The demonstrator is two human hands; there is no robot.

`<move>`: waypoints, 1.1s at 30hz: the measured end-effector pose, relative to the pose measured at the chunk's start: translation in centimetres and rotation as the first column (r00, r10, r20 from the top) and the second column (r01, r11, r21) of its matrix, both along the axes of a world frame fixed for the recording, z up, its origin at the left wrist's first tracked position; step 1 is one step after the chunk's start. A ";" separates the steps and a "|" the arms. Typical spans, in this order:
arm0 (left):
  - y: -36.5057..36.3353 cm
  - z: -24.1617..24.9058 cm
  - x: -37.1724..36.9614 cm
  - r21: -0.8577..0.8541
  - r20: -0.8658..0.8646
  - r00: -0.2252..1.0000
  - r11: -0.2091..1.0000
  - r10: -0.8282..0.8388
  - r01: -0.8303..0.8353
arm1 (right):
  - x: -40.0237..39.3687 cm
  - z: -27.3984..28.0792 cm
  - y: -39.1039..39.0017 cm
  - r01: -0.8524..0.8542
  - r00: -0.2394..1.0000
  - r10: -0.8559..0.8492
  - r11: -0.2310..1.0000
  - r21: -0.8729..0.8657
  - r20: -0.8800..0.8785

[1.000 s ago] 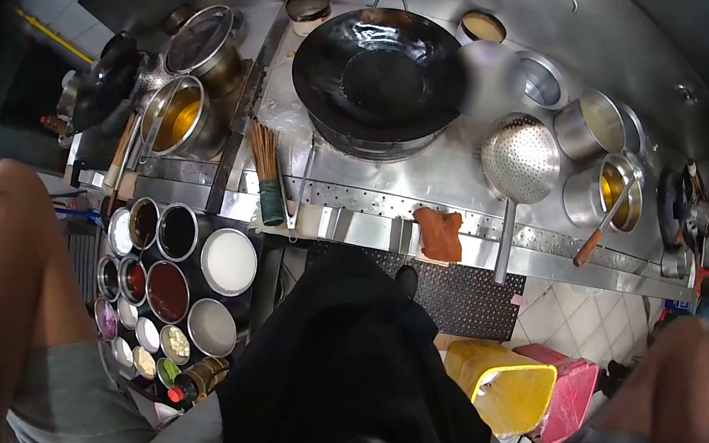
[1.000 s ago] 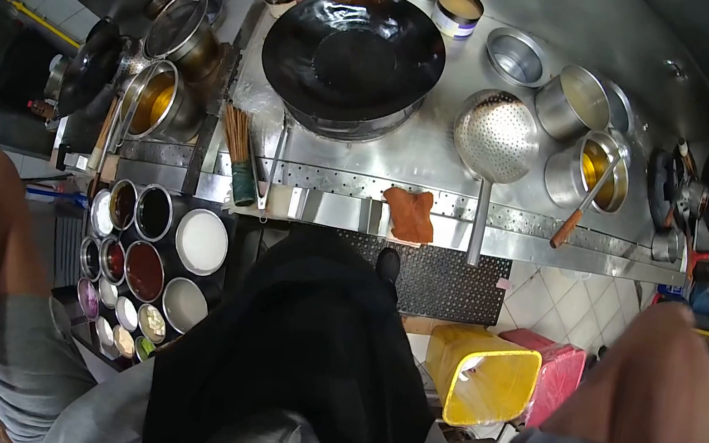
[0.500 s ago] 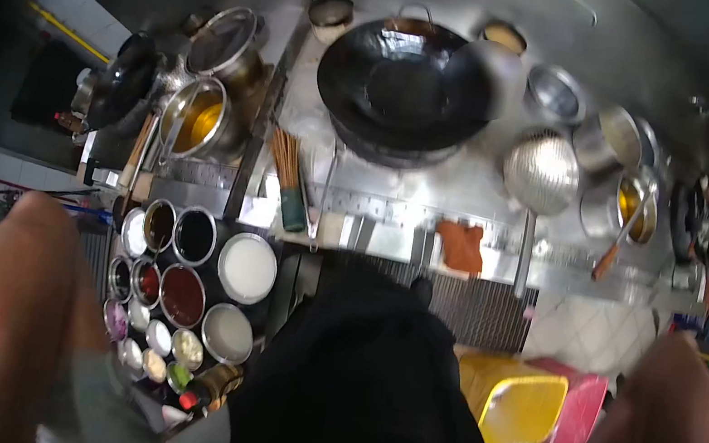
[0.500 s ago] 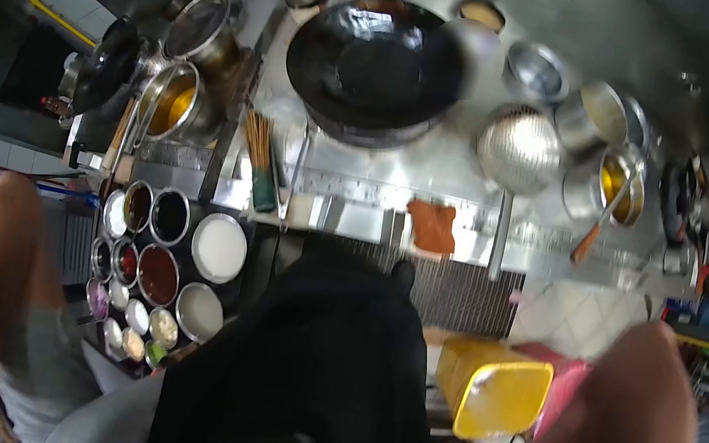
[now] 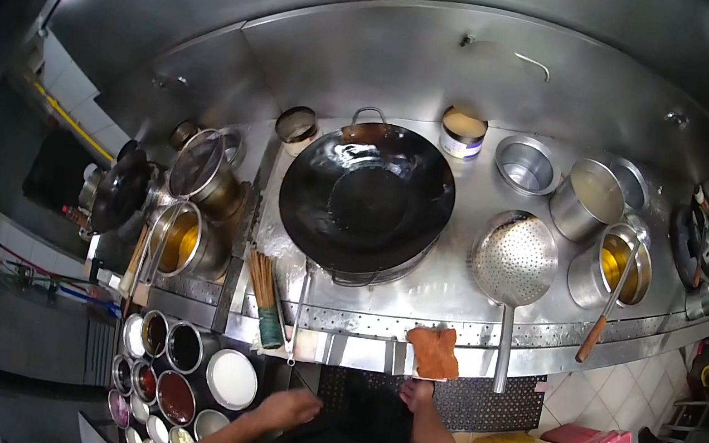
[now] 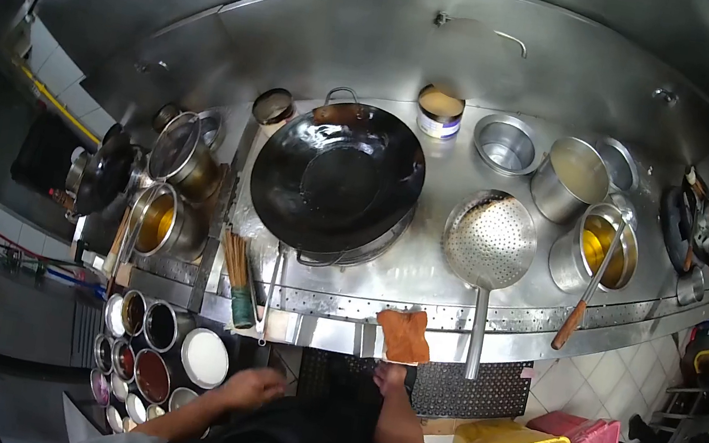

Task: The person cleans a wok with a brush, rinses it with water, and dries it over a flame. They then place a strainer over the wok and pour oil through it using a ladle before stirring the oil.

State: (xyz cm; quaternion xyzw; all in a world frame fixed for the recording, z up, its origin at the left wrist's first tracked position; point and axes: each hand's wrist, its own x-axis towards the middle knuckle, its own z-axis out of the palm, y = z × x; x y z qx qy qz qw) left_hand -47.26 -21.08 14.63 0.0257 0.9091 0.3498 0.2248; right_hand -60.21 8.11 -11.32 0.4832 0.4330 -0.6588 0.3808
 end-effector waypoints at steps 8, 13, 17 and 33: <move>-1.3 1.1 1.4 -0.024 0.192 0.942 0.961 0.275 -0.276 | -9.6 14.9 -1.9 0.162 -0.228 0.970 0.123 0.979 -0.084; -2.7 0.5 2.7 -0.023 0.234 0.901 0.929 0.365 -0.370 | -10.4 15.6 -2.3 0.041 -0.242 0.970 0.031 0.999 -0.020; -3.3 -1.8 4.7 -0.007 0.259 0.922 0.955 0.289 -0.297 | -9.9 15.9 -1.8 -0.060 -0.252 0.968 -0.027 0.998 0.011; -4.7 -2.0 5.6 -0.085 0.327 0.886 0.944 0.329 -0.319 | -10.1 11.9 -2.0 -0.060 -0.147 0.986 0.068 0.996 -0.076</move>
